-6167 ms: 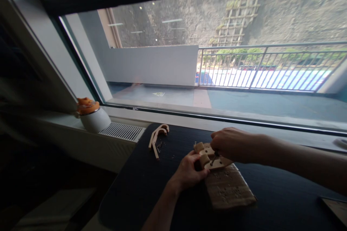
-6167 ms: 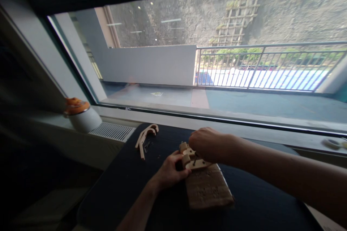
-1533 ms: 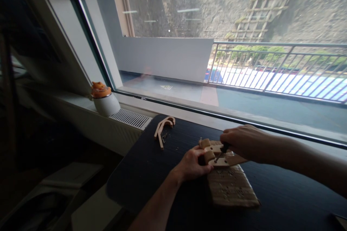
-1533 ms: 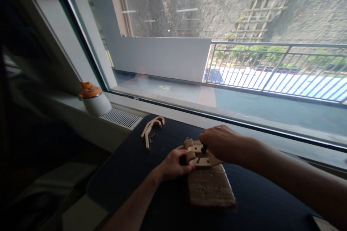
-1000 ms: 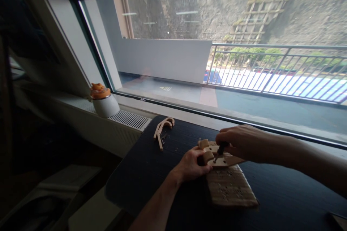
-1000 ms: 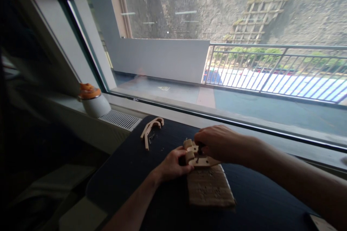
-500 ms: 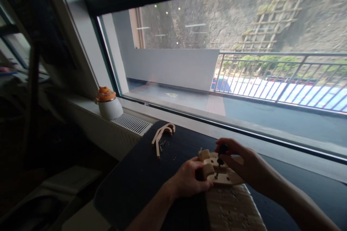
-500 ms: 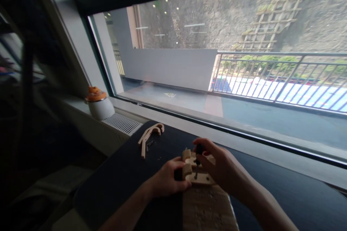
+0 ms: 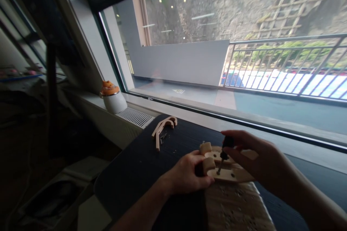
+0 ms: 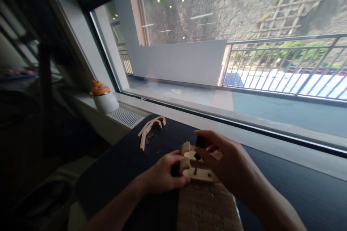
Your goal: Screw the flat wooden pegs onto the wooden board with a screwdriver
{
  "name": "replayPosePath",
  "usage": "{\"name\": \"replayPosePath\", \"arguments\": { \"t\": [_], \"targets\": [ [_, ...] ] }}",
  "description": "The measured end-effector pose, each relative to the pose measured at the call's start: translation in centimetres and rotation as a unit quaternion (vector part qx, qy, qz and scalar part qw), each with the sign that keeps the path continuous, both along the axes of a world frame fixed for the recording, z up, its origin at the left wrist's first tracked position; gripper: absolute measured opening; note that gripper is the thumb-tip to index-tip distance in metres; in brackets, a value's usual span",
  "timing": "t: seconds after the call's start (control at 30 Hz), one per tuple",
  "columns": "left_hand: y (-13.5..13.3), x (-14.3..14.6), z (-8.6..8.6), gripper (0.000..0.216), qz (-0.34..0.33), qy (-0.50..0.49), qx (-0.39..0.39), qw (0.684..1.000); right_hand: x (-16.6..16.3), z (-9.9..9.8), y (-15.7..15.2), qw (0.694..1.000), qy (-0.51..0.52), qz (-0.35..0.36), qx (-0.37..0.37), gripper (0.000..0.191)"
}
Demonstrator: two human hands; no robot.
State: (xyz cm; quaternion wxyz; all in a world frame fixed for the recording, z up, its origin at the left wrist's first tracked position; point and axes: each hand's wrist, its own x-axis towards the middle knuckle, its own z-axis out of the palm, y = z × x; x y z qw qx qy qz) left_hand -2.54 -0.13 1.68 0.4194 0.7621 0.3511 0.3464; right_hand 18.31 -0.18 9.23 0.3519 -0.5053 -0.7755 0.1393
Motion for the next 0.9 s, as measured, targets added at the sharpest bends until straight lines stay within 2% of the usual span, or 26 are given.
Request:
{"name": "replayPosePath", "arguments": {
  "t": [0.13,0.4,0.6,0.9],
  "targets": [
    [0.0,0.0,-0.1,0.024,0.002,0.008,0.007,1.000,0.2,0.0,0.0,0.999,0.008,0.023,0.045,0.031],
    [0.0,0.1,-0.2,0.025,0.004,0.024,0.011,1.000,1.0,-0.1,-0.1,0.998,0.054,0.027,-0.002,0.035],
    [0.0,0.1,0.0,0.025,0.003,0.025,0.004,1.000,1.0,-0.1,0.0,0.997,0.059,0.043,-0.027,0.030],
    [0.0,0.1,0.1,0.024,0.005,0.027,0.003,1.000,0.6,0.3,-0.3,0.999,0.036,0.011,0.010,0.028]
  ]
}}
